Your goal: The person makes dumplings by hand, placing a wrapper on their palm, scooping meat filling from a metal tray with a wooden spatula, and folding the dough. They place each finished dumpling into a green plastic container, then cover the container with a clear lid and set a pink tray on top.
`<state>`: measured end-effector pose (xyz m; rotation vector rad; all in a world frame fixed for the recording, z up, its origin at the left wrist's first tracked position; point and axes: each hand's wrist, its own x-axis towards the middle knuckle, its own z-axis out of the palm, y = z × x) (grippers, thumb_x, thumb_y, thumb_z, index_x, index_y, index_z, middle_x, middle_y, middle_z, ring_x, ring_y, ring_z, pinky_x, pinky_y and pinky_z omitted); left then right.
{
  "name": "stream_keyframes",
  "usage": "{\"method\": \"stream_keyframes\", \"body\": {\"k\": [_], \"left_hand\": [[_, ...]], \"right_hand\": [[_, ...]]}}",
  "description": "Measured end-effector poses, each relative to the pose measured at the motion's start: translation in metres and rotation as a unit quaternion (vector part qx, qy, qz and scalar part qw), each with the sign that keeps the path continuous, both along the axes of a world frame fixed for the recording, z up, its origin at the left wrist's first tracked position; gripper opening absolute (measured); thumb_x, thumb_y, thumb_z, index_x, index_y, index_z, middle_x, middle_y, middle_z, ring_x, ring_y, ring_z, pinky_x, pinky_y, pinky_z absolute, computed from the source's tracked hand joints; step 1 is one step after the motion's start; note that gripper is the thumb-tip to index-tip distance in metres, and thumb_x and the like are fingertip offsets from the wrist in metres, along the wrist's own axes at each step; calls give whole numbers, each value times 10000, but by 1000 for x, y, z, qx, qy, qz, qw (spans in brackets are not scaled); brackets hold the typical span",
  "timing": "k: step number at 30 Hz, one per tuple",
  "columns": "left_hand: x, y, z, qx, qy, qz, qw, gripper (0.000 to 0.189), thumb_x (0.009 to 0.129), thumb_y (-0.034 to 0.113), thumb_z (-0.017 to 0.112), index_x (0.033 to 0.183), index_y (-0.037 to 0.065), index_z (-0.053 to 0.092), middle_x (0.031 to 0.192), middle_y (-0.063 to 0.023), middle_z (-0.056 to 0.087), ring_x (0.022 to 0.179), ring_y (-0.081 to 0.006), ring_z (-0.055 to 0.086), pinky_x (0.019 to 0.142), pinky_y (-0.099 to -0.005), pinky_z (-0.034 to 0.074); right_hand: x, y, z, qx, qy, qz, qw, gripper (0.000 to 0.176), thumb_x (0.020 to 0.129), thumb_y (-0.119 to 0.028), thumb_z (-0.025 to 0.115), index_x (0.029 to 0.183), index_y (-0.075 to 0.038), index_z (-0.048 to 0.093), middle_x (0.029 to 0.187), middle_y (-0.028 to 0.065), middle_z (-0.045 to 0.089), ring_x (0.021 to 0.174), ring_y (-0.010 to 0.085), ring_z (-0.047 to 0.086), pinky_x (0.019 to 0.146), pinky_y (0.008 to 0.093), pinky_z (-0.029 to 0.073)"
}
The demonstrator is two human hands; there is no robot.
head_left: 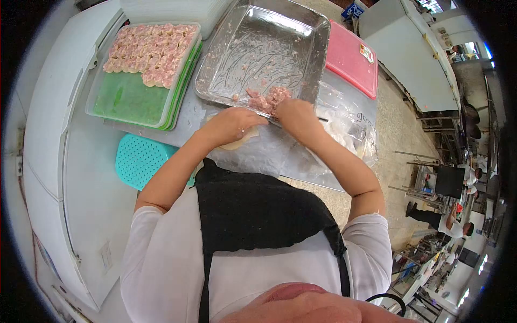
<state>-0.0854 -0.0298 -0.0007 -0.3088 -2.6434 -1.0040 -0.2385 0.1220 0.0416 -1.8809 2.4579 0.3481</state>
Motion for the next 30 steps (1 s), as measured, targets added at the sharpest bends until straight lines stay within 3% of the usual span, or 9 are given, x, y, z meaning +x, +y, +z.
{"method": "stream_keyframes", "body": {"k": [4,6,8,12,16,18,24,27,30], "left_hand": [[8,-3,36,-1,-73,13,997,278,785,179,630,1045,80,634,993,-115,648,947,-301,604,835,-379,480],[6,-9,48,-105,-203,-15,973,277,795,177,619,1056,84,624,1001,-124,645,952,-318,599,833,-395,481],[7,-8,29,-35,-146,1,989,245,829,168,574,1050,73,620,1012,-132,645,951,-322,603,835,-399,484],[7,-13,3,46,-26,-32,998,265,853,117,507,1100,70,588,1052,-145,635,954,-334,600,849,-412,482],[9,-16,-4,76,-69,-68,992,322,835,81,491,1147,79,570,1079,-146,632,976,-332,594,863,-420,473],[12,-14,-5,77,-102,-55,990,297,830,85,504,1115,71,586,1076,-148,633,992,-326,590,871,-425,466],[6,-23,-24,24,-20,-74,997,280,819,69,516,1084,61,607,1096,-141,630,1040,-327,579,908,-410,458],[1,-20,-23,39,-66,-73,994,286,817,68,513,1086,59,609,1107,-151,626,1039,-329,581,915,-412,458],[-2,-18,-21,42,-79,-87,992,302,823,75,511,1108,58,607,1115,-147,625,1035,-328,584,922,-412,457]], "right_hand": [[-57,-6,26,-41,8,-32,999,163,767,-131,561,742,-30,686,732,157,659,689,330,664,566,422,531],[-55,-4,5,-34,6,-31,999,163,766,-130,559,745,-29,685,739,163,660,695,333,665,575,429,532],[-38,-4,-20,-30,-47,7,998,171,790,-176,558,758,-57,676,767,173,656,730,346,659,615,445,522],[-42,-23,21,38,-41,-30,998,195,807,-196,551,757,-48,668,770,190,653,750,368,649,659,465,516],[-100,-54,-24,-10,-100,-56,993,206,831,-195,531,808,-36,660,819,214,645,793,382,639,700,466,509],[-108,-60,-61,-140,-106,-72,982,194,848,-173,512,867,-31,644,887,227,634,835,386,632,723,460,505],[-38,-21,-15,-3,-132,10,991,159,810,-139,547,817,-45,675,782,184,644,764,350,648,666,445,520],[-57,-16,15,-25,-7,-24,999,148,783,-155,565,774,-66,683,767,158,658,731,325,660,611,415,524],[-23,-14,6,-42,-17,-52,998,144,757,-150,564,726,-60,673,719,147,657,663,316,661,566,407,524]]}}
